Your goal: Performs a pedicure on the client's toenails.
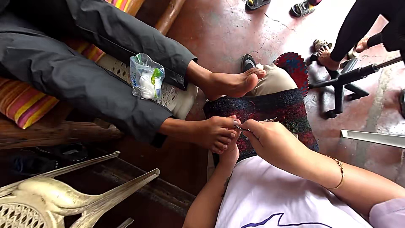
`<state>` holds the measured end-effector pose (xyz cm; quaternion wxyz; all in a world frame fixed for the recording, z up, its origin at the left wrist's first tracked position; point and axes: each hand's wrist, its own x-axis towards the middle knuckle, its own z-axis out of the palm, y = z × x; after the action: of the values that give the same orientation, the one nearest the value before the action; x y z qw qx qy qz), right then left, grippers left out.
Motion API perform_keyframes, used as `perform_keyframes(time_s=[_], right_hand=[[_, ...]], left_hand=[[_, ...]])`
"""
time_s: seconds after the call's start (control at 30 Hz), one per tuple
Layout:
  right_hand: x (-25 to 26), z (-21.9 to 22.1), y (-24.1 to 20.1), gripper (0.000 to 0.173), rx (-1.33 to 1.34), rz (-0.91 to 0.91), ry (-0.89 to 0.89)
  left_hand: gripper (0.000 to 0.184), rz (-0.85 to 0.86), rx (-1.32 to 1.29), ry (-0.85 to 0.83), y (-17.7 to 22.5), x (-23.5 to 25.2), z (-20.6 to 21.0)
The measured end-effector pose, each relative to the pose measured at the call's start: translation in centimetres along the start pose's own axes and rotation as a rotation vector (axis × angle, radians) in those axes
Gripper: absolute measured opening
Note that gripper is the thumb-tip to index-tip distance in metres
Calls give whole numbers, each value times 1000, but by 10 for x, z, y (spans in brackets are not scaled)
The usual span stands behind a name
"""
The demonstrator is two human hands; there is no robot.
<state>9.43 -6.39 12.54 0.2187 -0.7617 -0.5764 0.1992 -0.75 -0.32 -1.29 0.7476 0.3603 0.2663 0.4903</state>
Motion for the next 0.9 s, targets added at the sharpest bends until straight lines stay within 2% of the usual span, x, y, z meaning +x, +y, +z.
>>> perform_keyframes(time_s=[0.13, 0.3, 0.57, 0.67, 0.9], right_hand=[[0, -3, -2, 19, -50, 4, -14], [1, 5, 0, 17, -58, -46, 27], [3, 1, 7, 18, 104, -41, 29], [2, 0, 14, 19, 217, -5, 6], [1, 1, 7, 16, 280, 45, 23]], left_hand=[[13, 16, -48, 6, -2, 0, 1], [8, -10, -26, 16, 0, 0, 1], [16, 25, -6, 0, -2, -2, 0], [13, 10, -18, -9, -1, -1, 0], [11, 4, -59, -106, -3, -2, -7]])
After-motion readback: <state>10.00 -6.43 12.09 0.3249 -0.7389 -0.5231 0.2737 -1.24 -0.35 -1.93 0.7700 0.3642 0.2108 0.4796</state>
